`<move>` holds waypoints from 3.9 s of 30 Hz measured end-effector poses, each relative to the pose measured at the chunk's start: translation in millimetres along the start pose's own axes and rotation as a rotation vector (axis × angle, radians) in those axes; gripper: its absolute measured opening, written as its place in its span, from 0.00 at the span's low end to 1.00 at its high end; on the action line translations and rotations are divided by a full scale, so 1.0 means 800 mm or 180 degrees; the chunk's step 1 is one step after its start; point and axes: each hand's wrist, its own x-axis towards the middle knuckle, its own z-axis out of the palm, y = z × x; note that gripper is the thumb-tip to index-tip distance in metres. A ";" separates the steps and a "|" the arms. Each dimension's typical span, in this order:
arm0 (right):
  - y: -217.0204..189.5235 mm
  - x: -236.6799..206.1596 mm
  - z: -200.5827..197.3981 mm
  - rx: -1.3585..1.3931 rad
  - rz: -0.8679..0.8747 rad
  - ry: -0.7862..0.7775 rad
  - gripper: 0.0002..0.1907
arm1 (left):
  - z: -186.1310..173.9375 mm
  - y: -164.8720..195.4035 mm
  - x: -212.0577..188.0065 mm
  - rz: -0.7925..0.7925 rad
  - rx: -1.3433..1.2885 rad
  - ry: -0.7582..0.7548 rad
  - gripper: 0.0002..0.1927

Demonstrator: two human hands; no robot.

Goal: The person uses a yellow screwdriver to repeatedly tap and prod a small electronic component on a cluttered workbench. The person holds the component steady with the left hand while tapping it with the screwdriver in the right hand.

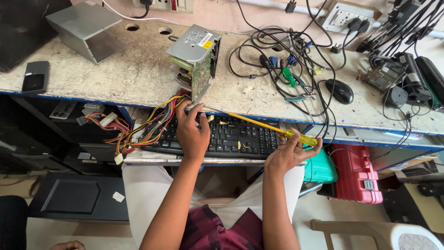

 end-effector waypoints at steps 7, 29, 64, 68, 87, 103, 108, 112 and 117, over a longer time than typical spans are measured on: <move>0.003 0.002 -0.003 0.0058 -0.0038 0.0080 0.37 | 0.000 -0.002 0.000 0.0089 -0.0043 0.0024 0.15; -0.037 0.058 0.032 -0.0979 -0.2156 -0.0677 0.29 | 0.000 -0.005 0.005 0.0170 -0.0268 0.0061 0.17; -0.035 0.071 -0.030 0.0274 -0.0394 0.0018 0.35 | 0.044 0.016 0.040 0.0856 -0.0021 -0.0434 0.19; -0.026 0.080 -0.041 0.0271 -0.0382 0.0085 0.34 | 0.072 0.020 0.071 0.0818 -0.0303 -0.0941 0.19; -0.039 0.081 -0.050 0.0075 -0.0502 0.0386 0.33 | 0.106 0.020 0.099 0.0782 0.0456 -0.1249 0.13; -0.035 0.073 -0.042 0.0125 -0.0478 0.0275 0.34 | 0.094 0.020 0.097 0.0656 -0.0445 -0.1302 0.07; -0.030 0.072 -0.040 0.0128 -0.0423 0.0239 0.34 | 0.084 0.010 0.098 0.0430 -0.0649 -0.1663 0.10; -0.030 0.072 -0.041 0.0083 -0.0396 0.0273 0.33 | 0.083 0.009 0.096 0.0474 -0.0666 -0.1642 0.11; -0.035 0.075 -0.041 0.0117 -0.0408 0.0279 0.34 | 0.083 0.014 0.097 0.0432 -0.0661 -0.1648 0.10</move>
